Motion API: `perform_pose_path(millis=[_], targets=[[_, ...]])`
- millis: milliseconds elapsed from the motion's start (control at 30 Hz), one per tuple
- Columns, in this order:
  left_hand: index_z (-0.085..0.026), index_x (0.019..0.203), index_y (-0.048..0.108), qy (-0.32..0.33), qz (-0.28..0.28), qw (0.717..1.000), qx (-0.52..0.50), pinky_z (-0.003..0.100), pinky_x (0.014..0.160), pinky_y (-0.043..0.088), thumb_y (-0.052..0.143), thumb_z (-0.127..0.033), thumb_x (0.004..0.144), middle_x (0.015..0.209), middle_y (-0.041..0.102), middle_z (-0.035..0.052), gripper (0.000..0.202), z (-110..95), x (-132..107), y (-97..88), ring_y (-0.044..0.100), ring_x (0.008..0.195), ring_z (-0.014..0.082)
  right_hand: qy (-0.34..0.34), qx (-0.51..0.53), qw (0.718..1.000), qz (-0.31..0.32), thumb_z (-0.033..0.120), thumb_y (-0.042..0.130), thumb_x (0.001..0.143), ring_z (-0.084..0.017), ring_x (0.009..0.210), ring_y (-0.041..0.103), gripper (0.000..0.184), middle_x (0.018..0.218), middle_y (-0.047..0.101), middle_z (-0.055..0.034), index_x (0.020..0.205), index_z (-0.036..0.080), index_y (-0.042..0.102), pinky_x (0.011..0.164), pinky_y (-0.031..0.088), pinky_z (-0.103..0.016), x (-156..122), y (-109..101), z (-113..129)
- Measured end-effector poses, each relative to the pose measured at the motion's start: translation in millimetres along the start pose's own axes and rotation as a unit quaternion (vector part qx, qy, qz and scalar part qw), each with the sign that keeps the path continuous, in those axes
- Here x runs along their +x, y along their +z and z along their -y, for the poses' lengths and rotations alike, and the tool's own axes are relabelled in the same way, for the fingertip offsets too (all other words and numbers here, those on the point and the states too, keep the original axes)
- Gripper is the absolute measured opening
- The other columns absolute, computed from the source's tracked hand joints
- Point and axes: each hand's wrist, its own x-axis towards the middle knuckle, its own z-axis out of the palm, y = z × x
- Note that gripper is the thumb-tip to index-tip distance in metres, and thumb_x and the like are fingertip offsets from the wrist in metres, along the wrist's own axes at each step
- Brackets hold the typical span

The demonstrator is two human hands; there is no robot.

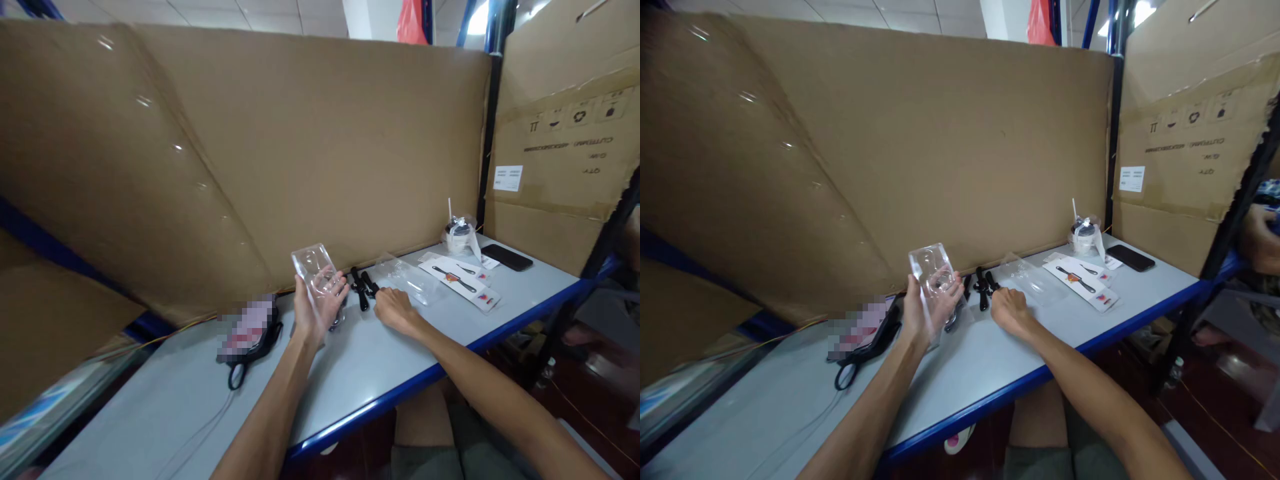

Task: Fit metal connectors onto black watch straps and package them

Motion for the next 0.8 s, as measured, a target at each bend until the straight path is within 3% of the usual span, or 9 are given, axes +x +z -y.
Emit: perform_pose_path(millis=[200, 300, 433, 600, 700, 800], targets=[[-0.019, 0.128, 0.062, -0.013, 0.032, 0.999, 0.010, 0.037, 0.082, 0.058, 0.037, -0.068, 0.097, 0.102, 0.069, 0.0144, 0.063, 11, -1, 2.3, 0.070, 0.087, 0.0212, 0.036, -0.079, 0.993, 0.080, 0.020, 0.052, 0.092, -0.033, 0.107, 0.071, 0.030, 0.115, 0.073, -0.0247, 0.107, 0.007, 0.074, 0.085, 0.051, -0.035, -11, -9, -21], [-0.021, 0.134, 0.057, -0.012, 0.046, 0.999, 0.020, 0.039, 0.083, 0.059, 0.036, -0.067, 0.098, 0.102, 0.070, 0.0142, 0.062, 16, -2, 4.5, 0.071, 0.087, 0.0220, 0.054, -0.079, 0.993, 0.066, 0.022, 0.045, 0.096, -0.034, 0.109, 0.070, 0.033, 0.117, 0.072, -0.0228, 0.111, 0.008, 0.071, 0.083, 0.050, -0.035, -26, -14, -32], [-0.023, 0.139, 0.052, -0.017, 0.054, 0.998, 0.028, 0.041, 0.082, 0.059, 0.037, -0.066, 0.098, 0.100, 0.071, 0.0127, 0.061, 20, -5, 7.8, 0.072, 0.086, 0.0230, 0.077, -0.031, 0.996, 0.022, 0.018, 0.041, 0.099, -0.028, 0.110, 0.069, 0.029, 0.114, 0.074, -0.0171, 0.113, 0.011, 0.066, 0.082, 0.046, -0.029, -41, -23, -35], [-0.025, 0.139, 0.050, -0.044, 0.042, 0.997, 0.040, 0.041, 0.077, 0.060, 0.037, -0.063, 0.099, 0.094, 0.071, 0.0105, 0.057, 31, -9, 14.0, 0.073, 0.080, 0.0233, 0.055, -0.062, 0.994, -0.071, 0.023, 0.034, 0.106, -0.027, 0.096, 0.072, 0.031, 0.100, 0.076, -0.0145, 0.124, 0.012, 0.056, 0.077, 0.046, -0.030, -59, -37, -4], [-0.024, 0.130, 0.056, -0.068, 0.054, 0.996, 0.024, 0.041, 0.078, 0.061, 0.041, -0.062, 0.099, 0.088, 0.071, 0.0079, 0.052, 39, -12, 17.8, 0.074, 0.080, 0.0236, -0.010, -0.134, 0.989, -0.069, 0.013, 0.034, 0.102, -0.027, 0.089, 0.074, 0.032, 0.094, 0.076, -0.0151, 0.127, 0.012, 0.055, 0.074, 0.049, -0.032, -62, -41, 23], [-0.023, 0.114, 0.064, -0.097, 0.046, 0.994, -0.019, 0.042, 0.083, 0.060, 0.050, -0.059, 0.097, 0.087, 0.073, 0.0067, 0.042, 45, -15, 19.1, 0.075, 0.085, 0.0244, -0.084, -0.166, 0.981, -0.054, 0.002, 0.036, 0.096, -0.029, 0.094, 0.075, 0.046, 0.103, 0.076, -0.0200, 0.139, 0.009, 0.050, 0.076, 0.054, -0.036, -57, -36, 43]])
